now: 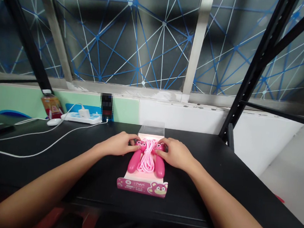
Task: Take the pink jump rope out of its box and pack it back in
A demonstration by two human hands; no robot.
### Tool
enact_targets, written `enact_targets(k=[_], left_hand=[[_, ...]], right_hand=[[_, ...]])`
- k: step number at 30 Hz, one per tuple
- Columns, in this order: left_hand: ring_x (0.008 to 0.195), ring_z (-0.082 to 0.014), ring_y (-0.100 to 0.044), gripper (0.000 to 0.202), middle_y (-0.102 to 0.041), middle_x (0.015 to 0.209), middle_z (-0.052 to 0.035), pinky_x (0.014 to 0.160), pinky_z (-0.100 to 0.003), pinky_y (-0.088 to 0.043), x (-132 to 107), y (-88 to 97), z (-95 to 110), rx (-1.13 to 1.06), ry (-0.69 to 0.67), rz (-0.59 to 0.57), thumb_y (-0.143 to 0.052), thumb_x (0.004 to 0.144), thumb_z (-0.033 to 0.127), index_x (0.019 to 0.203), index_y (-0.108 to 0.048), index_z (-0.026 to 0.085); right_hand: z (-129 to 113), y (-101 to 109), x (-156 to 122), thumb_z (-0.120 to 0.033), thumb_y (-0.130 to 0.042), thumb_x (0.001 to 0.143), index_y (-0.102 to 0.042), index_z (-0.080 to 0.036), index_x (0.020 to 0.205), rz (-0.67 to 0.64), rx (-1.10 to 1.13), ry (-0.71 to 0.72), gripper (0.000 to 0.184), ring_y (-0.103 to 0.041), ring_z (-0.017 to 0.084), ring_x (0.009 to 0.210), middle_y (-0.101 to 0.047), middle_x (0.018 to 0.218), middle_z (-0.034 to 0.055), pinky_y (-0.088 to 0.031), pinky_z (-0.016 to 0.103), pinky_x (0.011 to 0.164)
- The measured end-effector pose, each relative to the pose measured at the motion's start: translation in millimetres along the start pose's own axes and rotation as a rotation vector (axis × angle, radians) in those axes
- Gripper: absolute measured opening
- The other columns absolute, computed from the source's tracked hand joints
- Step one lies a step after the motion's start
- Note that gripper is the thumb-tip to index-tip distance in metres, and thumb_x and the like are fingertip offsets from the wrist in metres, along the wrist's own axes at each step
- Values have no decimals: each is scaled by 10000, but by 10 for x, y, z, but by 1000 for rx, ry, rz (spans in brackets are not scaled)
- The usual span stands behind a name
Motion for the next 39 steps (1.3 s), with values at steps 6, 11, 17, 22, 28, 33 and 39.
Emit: enact_targets(k=[6,11,17,22,28,33,39], left_hand=[[768,-187,-654,400,-727,895,-40,639,-260,-406,-6,-13,22,10,-54,-1,-509,901,511,1154,-603,217],[756,-192,-646,390,-722,878,-40,625,-266,-399,-17,-24,49,21,-51,-29,-502,904,519,1130,-582,211],[773,-200,-650,405,-727,899,-41,625,-273,-389,3,-18,32,83,-30,15,-483,907,551,1119,-588,224],[731,-206,-650,384,-727,818,-18,589,-274,-360,-9,-1,18,154,-3,68,-480,908,545,1117,-612,252],[718,-201,-653,397,-719,787,-21,607,-276,-392,18,30,24,125,-10,109,-474,918,525,1149,-632,244],[891,-217,-652,322,-711,935,-41,755,-317,-475,45,208,-26,126,-14,291,-446,938,394,1136,-638,227],[1355,-240,-414,458,-442,1469,-94,1131,-373,-322,128,142,-184,48,-119,266,-489,874,242,1329,-529,198]], right_hand=[[-4,-24,-6,-462,-517,902,-655,-234,1060,24,-45,-27,310,-677,223,817,-728,946,54,-475,322,710],[-50,-51,-30,-477,-426,948,-610,-227,1141,8,-191,-71,365,-682,253,838,-710,1004,79,-468,350,691],[-263,45,-86,-451,-396,973,-605,-194,1139,12,-370,-35,371,-667,230,765,-643,1061,104,-448,315,594],[-800,-125,-242,-473,-441,960,-497,-286,1359,-54,-325,357,444,-627,263,967,-598,1198,113,-469,303,620],[-839,-307,-257,-333,-506,945,-477,-323,1388,-143,-340,432,444,-622,256,979,-621,1191,105,-461,285,619],[-773,-265,-238,-326,-491,941,-482,-316,1377,-167,-340,454,437,-632,249,931,-618,1210,102,-423,271,541],[-1020,-155,-379,-402,-512,918,-528,-327,1331,-196,-251,558,420,-628,232,897,-636,1167,68,-425,301,608]])
Point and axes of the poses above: each hand's wrist, its own x-axis towards the middle knuckle, its own y-axis out of the back of the hand, z = x × y, the point moved 9 cm from there along x, towards the middle knuckle
